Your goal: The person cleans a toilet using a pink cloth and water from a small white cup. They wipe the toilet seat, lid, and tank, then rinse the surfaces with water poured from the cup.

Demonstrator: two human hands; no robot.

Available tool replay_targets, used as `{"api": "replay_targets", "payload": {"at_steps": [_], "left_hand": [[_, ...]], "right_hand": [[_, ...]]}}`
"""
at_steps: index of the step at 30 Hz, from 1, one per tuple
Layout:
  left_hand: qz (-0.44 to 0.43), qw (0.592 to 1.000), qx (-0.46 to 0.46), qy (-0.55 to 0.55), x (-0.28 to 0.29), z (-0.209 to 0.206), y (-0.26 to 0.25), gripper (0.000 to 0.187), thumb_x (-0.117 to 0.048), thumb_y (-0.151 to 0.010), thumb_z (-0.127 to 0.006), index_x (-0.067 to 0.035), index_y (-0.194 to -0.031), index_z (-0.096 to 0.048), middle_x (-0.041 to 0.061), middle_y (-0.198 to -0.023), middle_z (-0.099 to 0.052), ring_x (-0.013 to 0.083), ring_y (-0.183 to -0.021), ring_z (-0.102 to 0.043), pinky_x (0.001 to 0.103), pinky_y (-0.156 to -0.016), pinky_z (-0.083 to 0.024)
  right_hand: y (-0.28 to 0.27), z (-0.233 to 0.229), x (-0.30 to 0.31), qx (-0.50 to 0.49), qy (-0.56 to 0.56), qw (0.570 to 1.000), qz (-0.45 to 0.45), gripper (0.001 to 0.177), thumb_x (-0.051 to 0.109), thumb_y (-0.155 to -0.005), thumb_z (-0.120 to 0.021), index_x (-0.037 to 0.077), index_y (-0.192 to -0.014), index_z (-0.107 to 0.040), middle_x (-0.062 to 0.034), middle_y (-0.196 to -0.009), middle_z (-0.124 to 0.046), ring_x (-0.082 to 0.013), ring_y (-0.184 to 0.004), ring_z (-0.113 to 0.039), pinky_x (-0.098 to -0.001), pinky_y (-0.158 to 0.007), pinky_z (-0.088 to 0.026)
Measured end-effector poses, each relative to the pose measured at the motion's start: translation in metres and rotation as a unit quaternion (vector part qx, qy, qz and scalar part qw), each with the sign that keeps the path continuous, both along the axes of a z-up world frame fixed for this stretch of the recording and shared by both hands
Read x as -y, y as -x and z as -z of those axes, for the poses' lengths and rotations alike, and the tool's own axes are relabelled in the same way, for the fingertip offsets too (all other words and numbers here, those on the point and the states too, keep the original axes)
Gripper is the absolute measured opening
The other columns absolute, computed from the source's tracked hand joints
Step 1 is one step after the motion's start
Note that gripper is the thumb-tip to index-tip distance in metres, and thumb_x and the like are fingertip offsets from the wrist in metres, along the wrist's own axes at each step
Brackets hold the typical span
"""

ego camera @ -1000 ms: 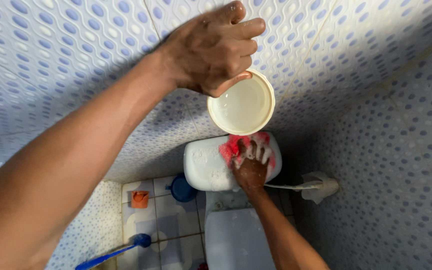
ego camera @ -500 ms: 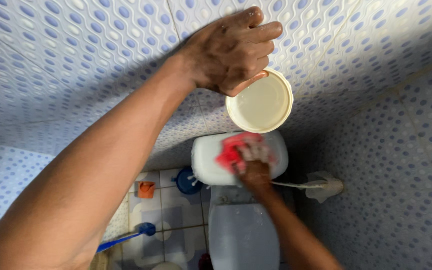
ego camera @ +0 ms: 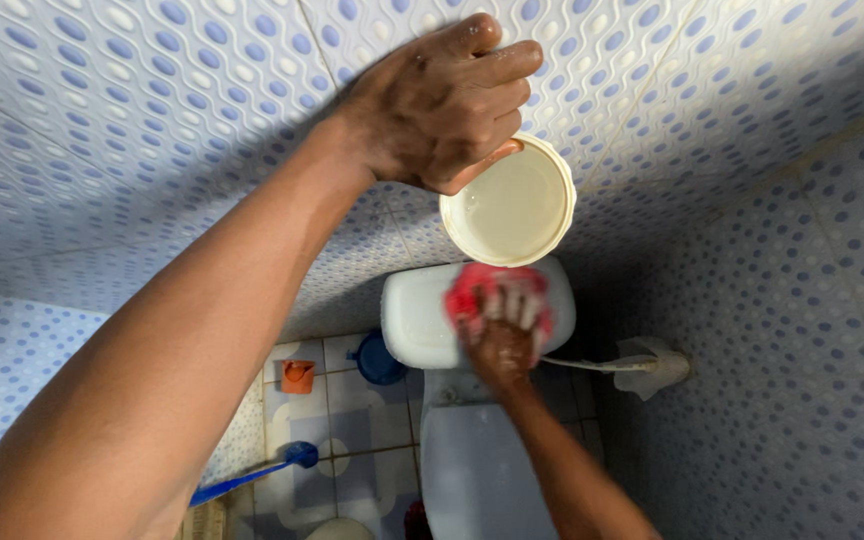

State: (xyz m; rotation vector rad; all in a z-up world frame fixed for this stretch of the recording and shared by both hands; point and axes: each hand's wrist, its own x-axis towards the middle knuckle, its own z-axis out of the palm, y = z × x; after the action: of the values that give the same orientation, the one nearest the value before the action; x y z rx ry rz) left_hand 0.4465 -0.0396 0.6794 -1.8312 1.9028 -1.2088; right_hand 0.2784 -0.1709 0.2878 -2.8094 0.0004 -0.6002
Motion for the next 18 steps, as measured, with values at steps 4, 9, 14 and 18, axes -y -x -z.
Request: {"api": "replay_targets", "payload": {"at_steps": [4, 9, 14, 18], "left_hand": [[0.007, 1.0, -0.005, -0.005, 0.001, -0.002, 0.0, 0.048, -0.043, -0.1, -0.077, -0.015, -0.065, -0.061, -0.004, -0.075, -0.055, 0.015, -0.116, -0.056, 0.035, -0.105, -0.035], [0.004, 1.0, 0.02, 0.001, 0.0, -0.002, 0.002, 0.046, -0.043, -0.1, -0.077, -0.015, -0.066, -0.062, -0.005, -0.077, -0.057, 0.0143, -0.116, -0.056, 0.034, -0.106, -0.034], [0.011, 1.0, 0.021, 0.007, -0.001, -0.002, 0.001, 0.04, -0.038, -0.099, -0.076, -0.015, -0.069, -0.063, -0.005, -0.081, -0.058, 0.0125, -0.117, -0.056, 0.034, -0.112, -0.033], [0.001, 1.0, 0.025, -0.003, -0.002, 0.001, 0.0, 0.041, -0.036, -0.099, -0.075, -0.016, -0.066, -0.061, -0.006, -0.077, -0.055, 0.0121, -0.113, -0.055, 0.035, -0.113, -0.032]], "right_hand": [[-0.006, -0.007, -0.051, -0.155, -0.01, 0.984, -0.084, 0.057, 0.048, -0.098, -0.049, 0.024, -0.15, -0.049, -0.0176, -0.158, -0.037, -0.0448, -0.15, -0.021, -0.0684, -0.115, -0.018], [-0.007, -0.02, -0.062, -0.118, -0.029, 0.981, -0.153, 0.055, 0.044, -0.098, -0.055, 0.025, -0.15, -0.052, -0.0153, -0.157, -0.045, -0.0421, -0.149, -0.03, -0.0628, -0.118, -0.026], [0.003, -0.029, -0.011, -0.098, -0.035, 0.986, -0.129, 0.058, 0.043, -0.089, -0.063, 0.024, -0.143, -0.058, -0.0133, -0.147, -0.052, -0.039, -0.139, -0.042, -0.0618, -0.113, -0.03], [0.01, -0.033, 0.033, -0.063, -0.065, 0.996, -0.004, 0.05, 0.044, -0.089, -0.066, 0.023, -0.135, -0.065, -0.0122, -0.143, -0.055, -0.0415, -0.137, -0.043, -0.0595, -0.107, -0.034]]}}
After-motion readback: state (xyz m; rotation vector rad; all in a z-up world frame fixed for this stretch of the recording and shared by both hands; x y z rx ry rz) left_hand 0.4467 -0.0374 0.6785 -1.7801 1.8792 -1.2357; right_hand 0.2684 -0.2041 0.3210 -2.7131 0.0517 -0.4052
